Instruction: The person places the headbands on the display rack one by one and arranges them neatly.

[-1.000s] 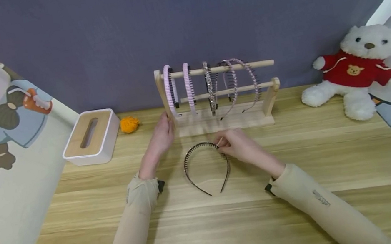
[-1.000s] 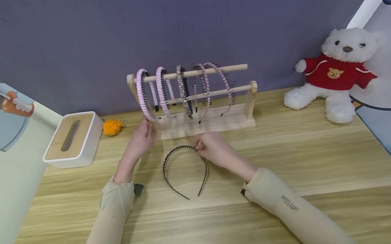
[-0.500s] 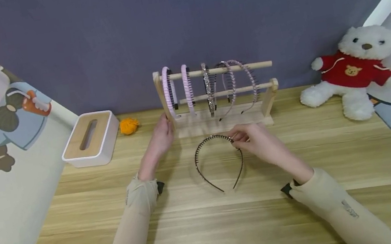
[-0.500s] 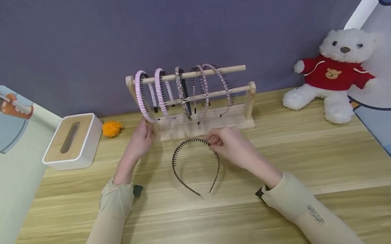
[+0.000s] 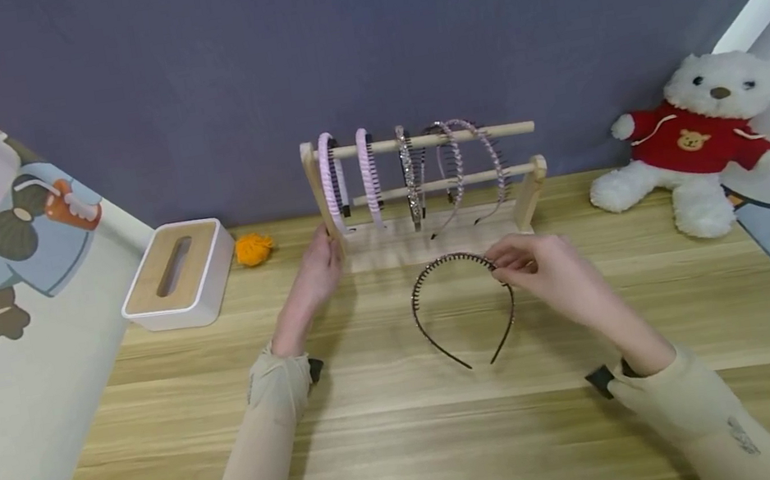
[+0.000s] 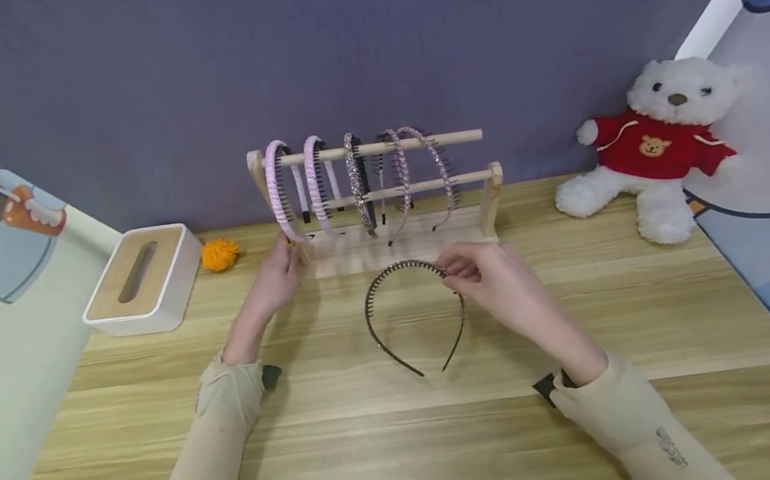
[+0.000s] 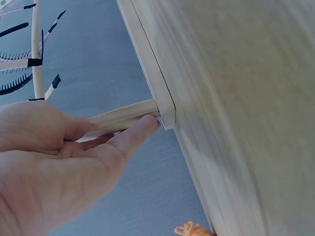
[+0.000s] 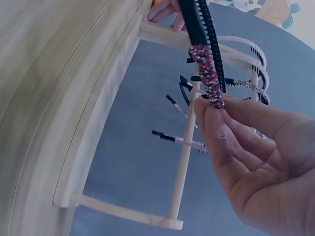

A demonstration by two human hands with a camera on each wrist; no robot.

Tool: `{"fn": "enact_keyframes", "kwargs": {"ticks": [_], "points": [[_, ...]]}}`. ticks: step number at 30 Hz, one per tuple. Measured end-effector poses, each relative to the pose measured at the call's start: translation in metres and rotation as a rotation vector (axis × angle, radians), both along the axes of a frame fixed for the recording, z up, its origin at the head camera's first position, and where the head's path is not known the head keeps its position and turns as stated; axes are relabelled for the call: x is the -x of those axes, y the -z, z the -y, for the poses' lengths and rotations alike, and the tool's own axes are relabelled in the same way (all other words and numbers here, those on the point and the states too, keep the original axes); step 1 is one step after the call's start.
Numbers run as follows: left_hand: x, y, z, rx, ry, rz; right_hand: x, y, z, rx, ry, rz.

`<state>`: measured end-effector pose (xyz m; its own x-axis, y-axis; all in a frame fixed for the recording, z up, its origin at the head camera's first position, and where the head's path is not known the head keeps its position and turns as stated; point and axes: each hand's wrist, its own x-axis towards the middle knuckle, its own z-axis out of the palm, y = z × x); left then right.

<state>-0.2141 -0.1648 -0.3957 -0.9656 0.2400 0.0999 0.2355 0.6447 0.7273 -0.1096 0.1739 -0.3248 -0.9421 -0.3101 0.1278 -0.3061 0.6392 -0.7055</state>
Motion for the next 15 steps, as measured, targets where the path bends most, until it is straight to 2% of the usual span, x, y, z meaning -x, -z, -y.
{"fn": "enact_keyframes", "kwargs": {"ticks": [15], "points": [[-0.001,-0.001,0.0,0.005,-0.001,0.012,-0.019,-0.017,-0.04,-0.005,0.128,-0.142]]}}
